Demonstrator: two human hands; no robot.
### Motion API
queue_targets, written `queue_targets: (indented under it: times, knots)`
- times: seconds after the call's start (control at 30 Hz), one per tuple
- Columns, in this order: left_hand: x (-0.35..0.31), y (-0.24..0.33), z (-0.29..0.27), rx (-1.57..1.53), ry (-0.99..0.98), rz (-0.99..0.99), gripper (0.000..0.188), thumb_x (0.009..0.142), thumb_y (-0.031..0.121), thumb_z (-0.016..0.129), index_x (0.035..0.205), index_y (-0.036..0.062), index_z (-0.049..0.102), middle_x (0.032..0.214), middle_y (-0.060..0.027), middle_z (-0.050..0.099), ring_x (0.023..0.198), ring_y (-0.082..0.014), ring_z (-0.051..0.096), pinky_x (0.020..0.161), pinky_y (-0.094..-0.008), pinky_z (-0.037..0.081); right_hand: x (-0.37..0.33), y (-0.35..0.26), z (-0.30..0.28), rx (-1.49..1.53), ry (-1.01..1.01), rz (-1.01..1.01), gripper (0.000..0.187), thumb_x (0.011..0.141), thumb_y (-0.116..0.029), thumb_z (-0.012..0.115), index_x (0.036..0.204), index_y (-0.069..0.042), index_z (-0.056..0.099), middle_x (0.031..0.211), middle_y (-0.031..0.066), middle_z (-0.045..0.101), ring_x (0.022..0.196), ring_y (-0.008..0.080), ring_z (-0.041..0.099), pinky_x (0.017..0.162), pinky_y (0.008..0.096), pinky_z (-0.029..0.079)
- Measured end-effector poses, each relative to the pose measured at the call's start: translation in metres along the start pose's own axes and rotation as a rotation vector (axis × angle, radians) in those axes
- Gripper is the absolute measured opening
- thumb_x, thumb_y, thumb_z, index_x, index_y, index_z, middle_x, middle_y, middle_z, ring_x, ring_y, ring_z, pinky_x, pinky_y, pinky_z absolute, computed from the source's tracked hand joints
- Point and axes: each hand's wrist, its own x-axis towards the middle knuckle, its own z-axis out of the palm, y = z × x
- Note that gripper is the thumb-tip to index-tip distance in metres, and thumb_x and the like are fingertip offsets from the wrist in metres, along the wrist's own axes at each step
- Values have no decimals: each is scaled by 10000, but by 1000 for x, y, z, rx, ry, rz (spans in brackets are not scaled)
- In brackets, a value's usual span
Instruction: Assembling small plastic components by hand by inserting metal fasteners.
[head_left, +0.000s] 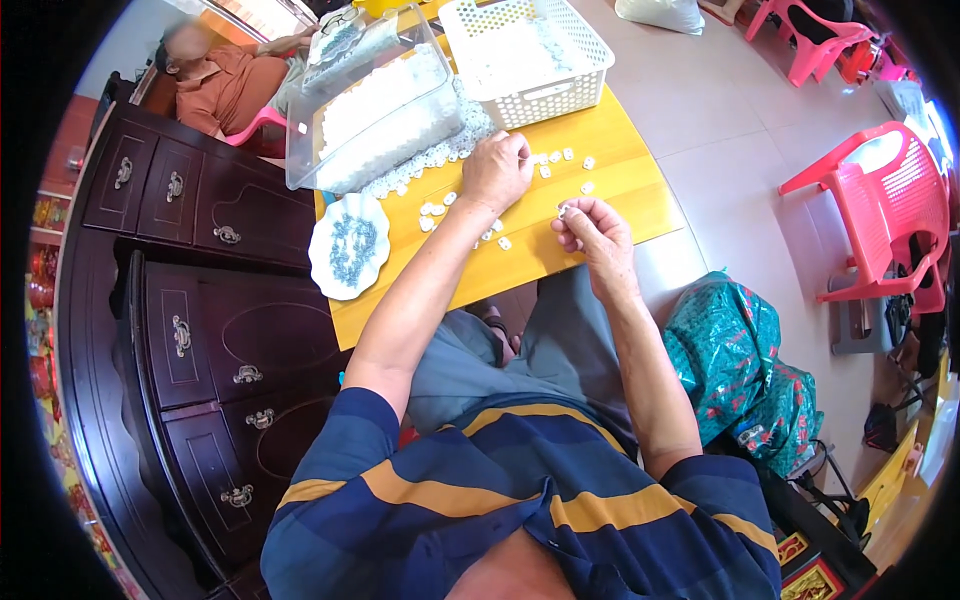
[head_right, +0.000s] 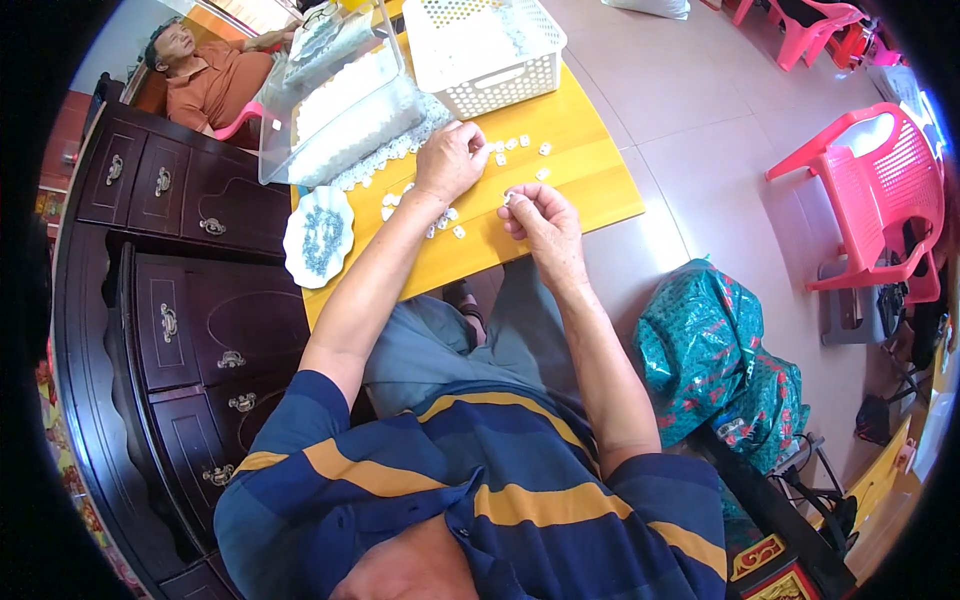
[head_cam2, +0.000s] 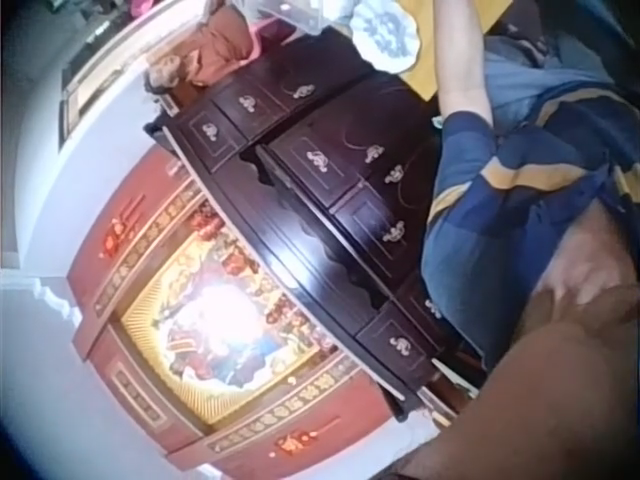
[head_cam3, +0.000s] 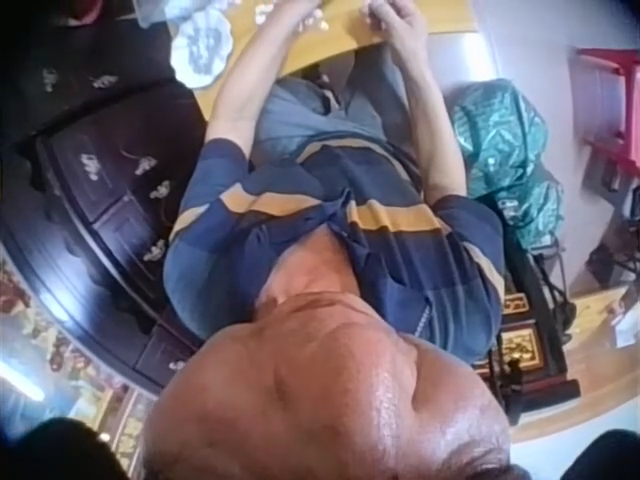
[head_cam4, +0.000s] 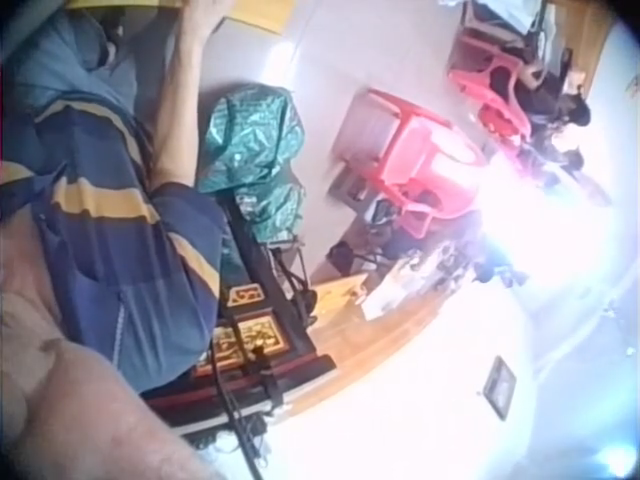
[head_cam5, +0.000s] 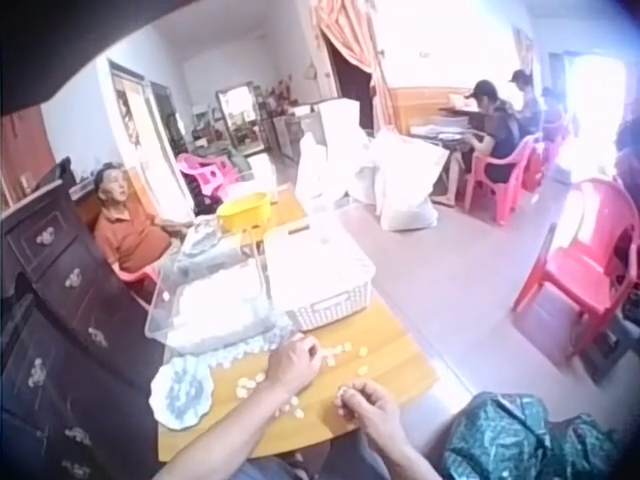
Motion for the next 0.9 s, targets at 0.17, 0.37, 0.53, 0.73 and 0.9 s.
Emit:
queue_targets:
  times: [0.17,0.37,0.53,0.73,0.9]
  knots:
    - [-7,0,0,-120,92,62,134,796,136,732,765,59,626,766,-100,659,708,-263,651,636,-399,525,0,1,0,12,2,14,130,989,-150,616,1066,-50,649,849,14,694,695,56,603,649,195,477]
    - [-30,18,-17,-592,100,-141,118,876,75,697,822,49,595,726,19,592,620,-45,537,570,-223,447,0,-1,0,9,7,2,133,987,-158,619,1064,-54,650,847,14,694,689,56,600,648,199,477]
    - [-67,23,-31,-892,91,-243,38,920,14,633,927,41,609,797,47,577,649,-5,501,575,-189,426,-2,-2,4,-8,17,9,136,983,-155,621,1063,-49,649,849,17,696,692,62,604,651,206,481]
    - [-100,25,-39,-1060,90,-360,118,938,46,646,1045,7,676,866,24,641,716,-26,565,653,-189,486,-3,1,3,-10,12,13,133,982,-154,622,1063,-54,657,868,31,701,697,72,616,651,201,486]
    - [-108,19,-50,-1072,42,-378,138,953,86,665,1057,-5,674,868,18,645,734,-35,580,656,-194,495,-3,4,5,-38,-33,4,135,985,-150,618,1067,-50,654,872,32,703,698,71,610,651,203,484]
